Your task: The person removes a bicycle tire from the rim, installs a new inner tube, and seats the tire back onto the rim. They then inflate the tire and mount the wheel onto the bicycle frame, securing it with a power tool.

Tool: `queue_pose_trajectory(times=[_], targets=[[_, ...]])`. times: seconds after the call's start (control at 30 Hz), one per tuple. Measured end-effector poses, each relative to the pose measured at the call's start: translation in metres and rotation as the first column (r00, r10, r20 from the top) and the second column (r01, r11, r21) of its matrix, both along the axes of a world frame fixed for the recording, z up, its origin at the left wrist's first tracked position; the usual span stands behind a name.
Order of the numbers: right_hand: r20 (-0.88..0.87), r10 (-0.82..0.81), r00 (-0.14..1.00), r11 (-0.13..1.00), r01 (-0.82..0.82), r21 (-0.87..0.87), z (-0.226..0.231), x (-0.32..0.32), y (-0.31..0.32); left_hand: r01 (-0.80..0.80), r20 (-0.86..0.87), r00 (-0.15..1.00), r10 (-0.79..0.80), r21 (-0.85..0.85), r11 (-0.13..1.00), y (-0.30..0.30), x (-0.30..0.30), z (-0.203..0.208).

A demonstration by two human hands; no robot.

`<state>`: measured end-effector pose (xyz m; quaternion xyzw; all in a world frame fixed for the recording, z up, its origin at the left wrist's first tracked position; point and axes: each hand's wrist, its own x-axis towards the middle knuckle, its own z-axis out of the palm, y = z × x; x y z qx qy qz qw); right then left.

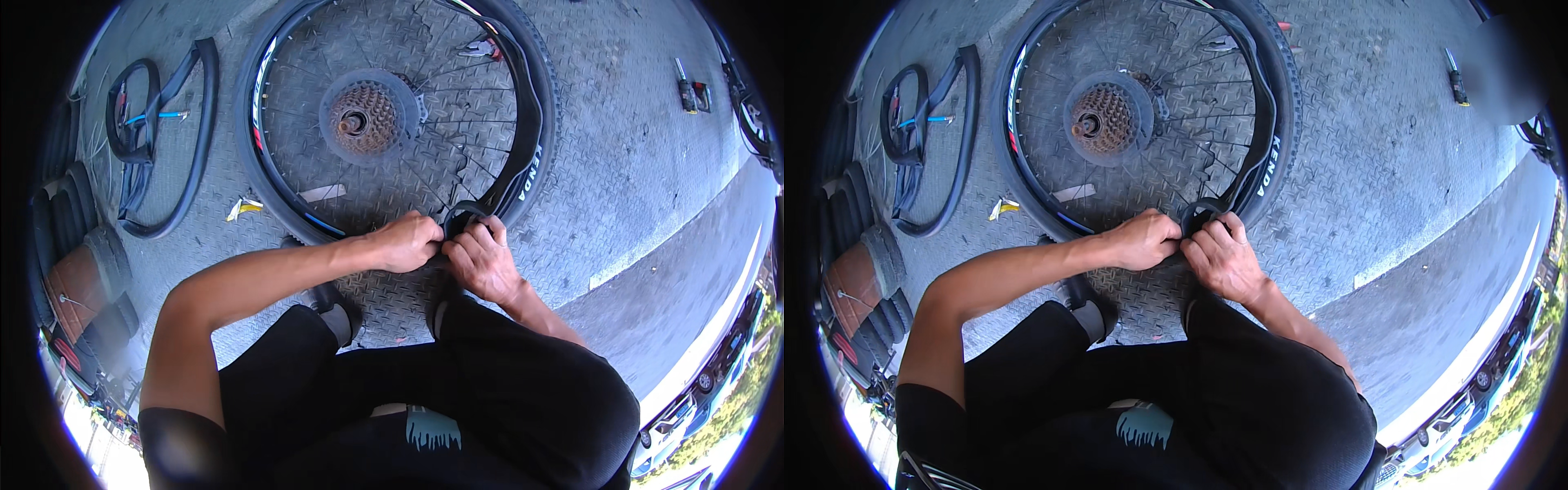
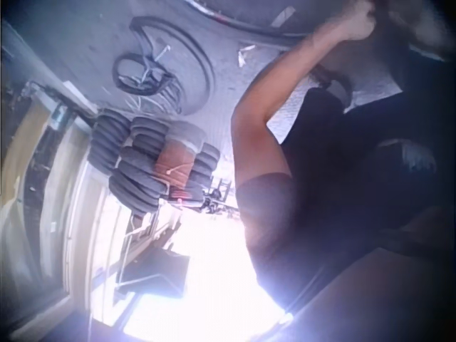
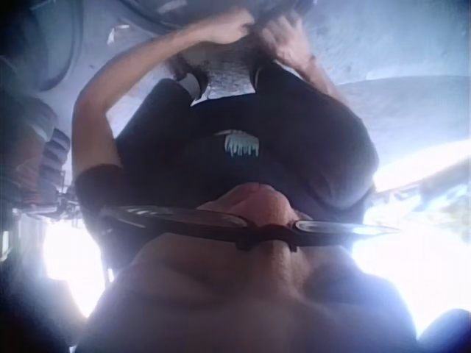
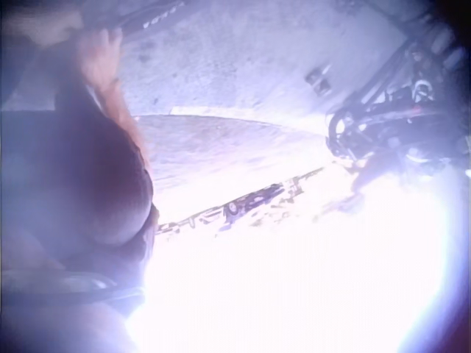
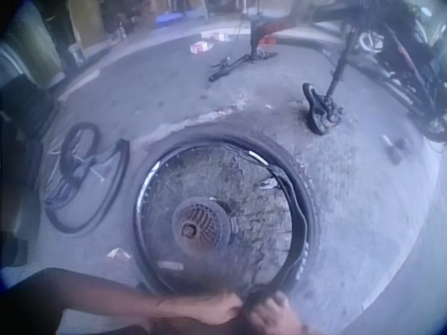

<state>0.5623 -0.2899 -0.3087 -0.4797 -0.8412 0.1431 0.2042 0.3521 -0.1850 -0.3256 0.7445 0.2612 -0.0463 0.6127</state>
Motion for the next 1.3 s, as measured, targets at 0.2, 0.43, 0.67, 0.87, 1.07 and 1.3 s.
queue_pose_trajectory(times=[0.2,0.43,0.67,0.87,1.07,1.3], targets=[[0.048,-0.006,0.999,0.998,0.009,-0.059,-0.003,0.003,-0.005,0.211,-0.116,0.965,-0.235,-0.184,0.960,-0.004,-0.011,0.005],[0.217,0.082,0.973,0.993,-0.061,-0.100,0.005,0.054,0.010,0.334,-0.344,0.875,-0.341,-0.080,0.939,-0.012,-0.022,-0.003],[0.191,0.178,0.965,0.977,-0.151,-0.149,-0.009,0.061,0.017,-0.189,0.108,0.980,0.170,0.211,0.959,0.015,-0.004,0.012],[0.135,0.106,0.985,0.994,-0.101,-0.045,-0.001,0.042,0.008,-0.050,0.089,0.995,0.038,0.143,0.988,0.003,0.021,-0.009],[0.081,0.081,0.993,0.996,-0.083,0.020,0.010,0.039,0.002,-0.043,0.004,0.999,0.043,0.064,0.997,-0.001,0.034,-0.008],[0.025,0.073,0.997,0.996,-0.072,-0.046,0.008,0.029,-0.002,-0.057,-0.044,0.997,0.059,0.038,0.998,-0.021,0.021,-0.030]])
